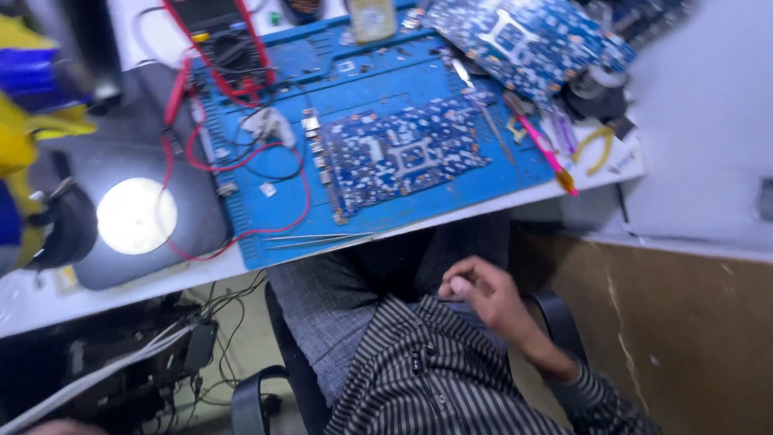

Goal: The person pours a liquid from a bottle onto a circuit board and then scrubs the surface of the board with a pink brush.

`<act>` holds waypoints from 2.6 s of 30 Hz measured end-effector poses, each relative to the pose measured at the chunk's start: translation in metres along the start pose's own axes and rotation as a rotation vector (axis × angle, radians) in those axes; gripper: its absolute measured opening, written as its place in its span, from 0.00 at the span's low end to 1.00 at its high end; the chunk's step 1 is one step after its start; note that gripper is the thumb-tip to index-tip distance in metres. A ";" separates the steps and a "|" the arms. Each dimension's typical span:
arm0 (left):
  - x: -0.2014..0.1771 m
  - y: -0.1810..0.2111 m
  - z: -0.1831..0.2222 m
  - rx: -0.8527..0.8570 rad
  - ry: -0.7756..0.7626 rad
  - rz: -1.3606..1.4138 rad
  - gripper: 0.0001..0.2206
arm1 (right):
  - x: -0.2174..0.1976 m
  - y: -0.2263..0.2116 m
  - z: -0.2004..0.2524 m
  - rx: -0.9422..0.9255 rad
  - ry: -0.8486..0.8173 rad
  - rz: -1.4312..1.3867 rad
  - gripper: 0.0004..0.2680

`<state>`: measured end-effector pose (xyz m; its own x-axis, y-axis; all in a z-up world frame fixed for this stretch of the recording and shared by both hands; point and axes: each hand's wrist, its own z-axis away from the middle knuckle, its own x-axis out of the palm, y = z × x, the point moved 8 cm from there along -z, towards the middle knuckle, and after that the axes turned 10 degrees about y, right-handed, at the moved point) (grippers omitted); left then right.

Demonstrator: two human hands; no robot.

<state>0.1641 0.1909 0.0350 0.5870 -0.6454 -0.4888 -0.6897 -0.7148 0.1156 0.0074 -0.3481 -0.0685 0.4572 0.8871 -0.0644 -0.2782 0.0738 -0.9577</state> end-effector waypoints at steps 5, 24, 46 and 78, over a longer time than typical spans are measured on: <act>0.082 0.123 -0.033 0.101 -0.041 0.261 0.10 | -0.082 -0.109 -0.034 -0.874 0.579 0.939 0.02; 0.219 0.224 -0.070 0.100 -0.122 0.375 0.13 | -0.022 -0.140 -0.036 -0.849 0.367 0.836 0.07; 0.218 0.210 -0.071 0.026 0.034 0.428 0.08 | 0.046 -0.120 -0.041 -0.967 0.071 0.845 0.12; 0.210 0.214 -0.084 0.013 0.067 0.495 0.07 | 0.076 -0.146 -0.051 -1.280 -0.033 1.043 0.14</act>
<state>0.1755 -0.1200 0.0294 0.2133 -0.9228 -0.3209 -0.8974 -0.3149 0.3091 0.1258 -0.3144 0.0523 0.5100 0.3197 -0.7985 0.4065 -0.9077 -0.1039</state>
